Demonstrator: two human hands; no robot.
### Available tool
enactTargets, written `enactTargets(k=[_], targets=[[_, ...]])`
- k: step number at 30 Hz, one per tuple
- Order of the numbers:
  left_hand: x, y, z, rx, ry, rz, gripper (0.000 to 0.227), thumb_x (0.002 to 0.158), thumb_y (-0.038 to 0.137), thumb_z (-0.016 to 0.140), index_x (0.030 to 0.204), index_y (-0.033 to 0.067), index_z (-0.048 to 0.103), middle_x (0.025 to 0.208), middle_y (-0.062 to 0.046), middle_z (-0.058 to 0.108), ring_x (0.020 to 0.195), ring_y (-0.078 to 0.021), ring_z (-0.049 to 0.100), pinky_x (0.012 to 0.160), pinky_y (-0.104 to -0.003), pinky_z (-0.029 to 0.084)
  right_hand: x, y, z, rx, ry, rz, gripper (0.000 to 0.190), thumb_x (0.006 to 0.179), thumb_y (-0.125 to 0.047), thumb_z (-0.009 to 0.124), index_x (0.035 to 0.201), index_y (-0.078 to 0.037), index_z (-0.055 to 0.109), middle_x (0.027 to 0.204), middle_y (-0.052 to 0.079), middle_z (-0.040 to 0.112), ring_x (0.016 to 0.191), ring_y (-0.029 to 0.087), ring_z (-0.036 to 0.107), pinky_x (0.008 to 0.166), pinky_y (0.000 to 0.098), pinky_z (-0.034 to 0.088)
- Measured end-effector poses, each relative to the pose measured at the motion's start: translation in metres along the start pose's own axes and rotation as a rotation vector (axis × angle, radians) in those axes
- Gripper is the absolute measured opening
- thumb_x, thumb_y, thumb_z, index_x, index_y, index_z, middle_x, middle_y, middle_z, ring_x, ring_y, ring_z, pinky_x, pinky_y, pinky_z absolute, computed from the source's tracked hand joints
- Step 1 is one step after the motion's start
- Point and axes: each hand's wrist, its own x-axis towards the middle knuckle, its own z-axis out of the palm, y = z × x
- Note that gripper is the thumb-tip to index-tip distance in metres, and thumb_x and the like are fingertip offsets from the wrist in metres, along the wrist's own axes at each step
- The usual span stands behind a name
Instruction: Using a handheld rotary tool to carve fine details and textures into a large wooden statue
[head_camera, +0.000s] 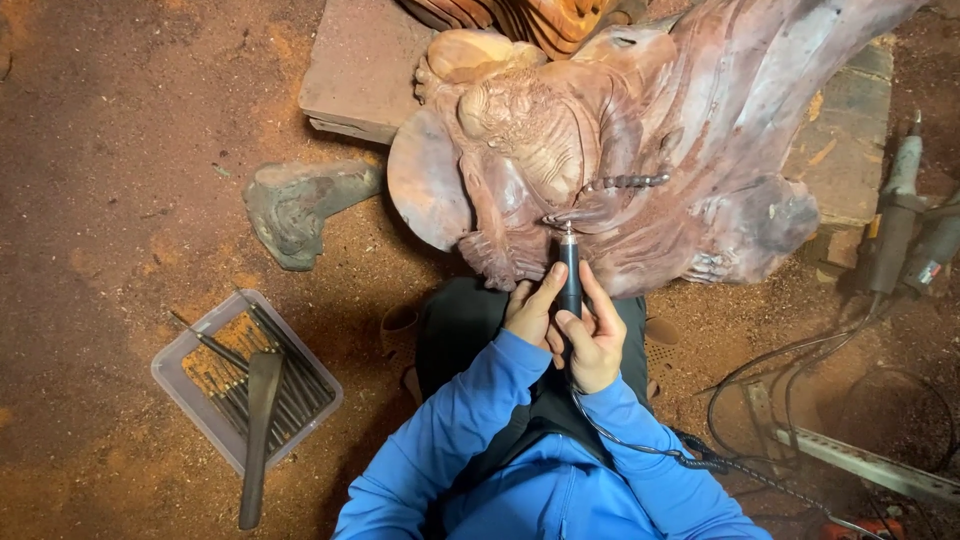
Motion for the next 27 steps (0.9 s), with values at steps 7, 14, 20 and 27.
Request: enactTargets(k=[7,14,20,27], targets=[[0.0,0.005,-0.002,0.058,-0.023,0.004,0.063,0.071,0.052,0.091,0.094,-0.0015,0.066,0.066,-0.02,0.059,0.026,-0.0255,0.052,0.022,-0.03,0.046,-0.002,0.004,-0.001,-0.02,0.031,-0.013,0.068,0.086,0.017,0.054,0.152,0.004,0.042,0.047,0.022,0.055,0.029,0.024,0.052,0.026,0.0277,0.044],[0.001,0.01,-0.002,0.133,-0.039,-0.011,0.067,0.071,0.056,0.09,0.09,-0.0014,0.062,0.057,-0.02,0.057,0.027,-0.0268,0.052,0.024,-0.033,0.046,-0.004,0.005,0.002,-0.048,0.056,-0.018,0.069,0.087,0.015,0.055,0.153,0.002,0.041,0.048,0.021,0.056,0.029,0.023,0.053,0.028,0.0273,0.044],[0.011,0.004,-0.005,0.189,-0.065,-0.014,0.07,0.07,0.06,0.088,0.092,-0.0009,0.061,0.057,-0.021,0.058,0.029,-0.0283,0.052,0.025,-0.037,0.046,-0.005,0.004,0.003,-0.078,0.07,-0.028,0.069,0.088,0.013,0.056,0.154,0.0,0.041,0.049,0.02,0.057,0.029,0.022,0.053,0.029,0.0267,0.045],[0.016,0.002,-0.006,0.227,-0.098,-0.023,0.077,0.069,0.062,0.088,0.1,-0.0021,0.059,0.06,-0.02,0.058,0.03,-0.0267,0.051,0.027,-0.034,0.044,-0.007,0.006,0.006,-0.105,0.112,-0.028,0.069,0.089,0.009,0.058,0.155,-0.002,0.041,0.052,0.021,0.06,0.029,0.022,0.055,0.028,0.0269,0.046]])
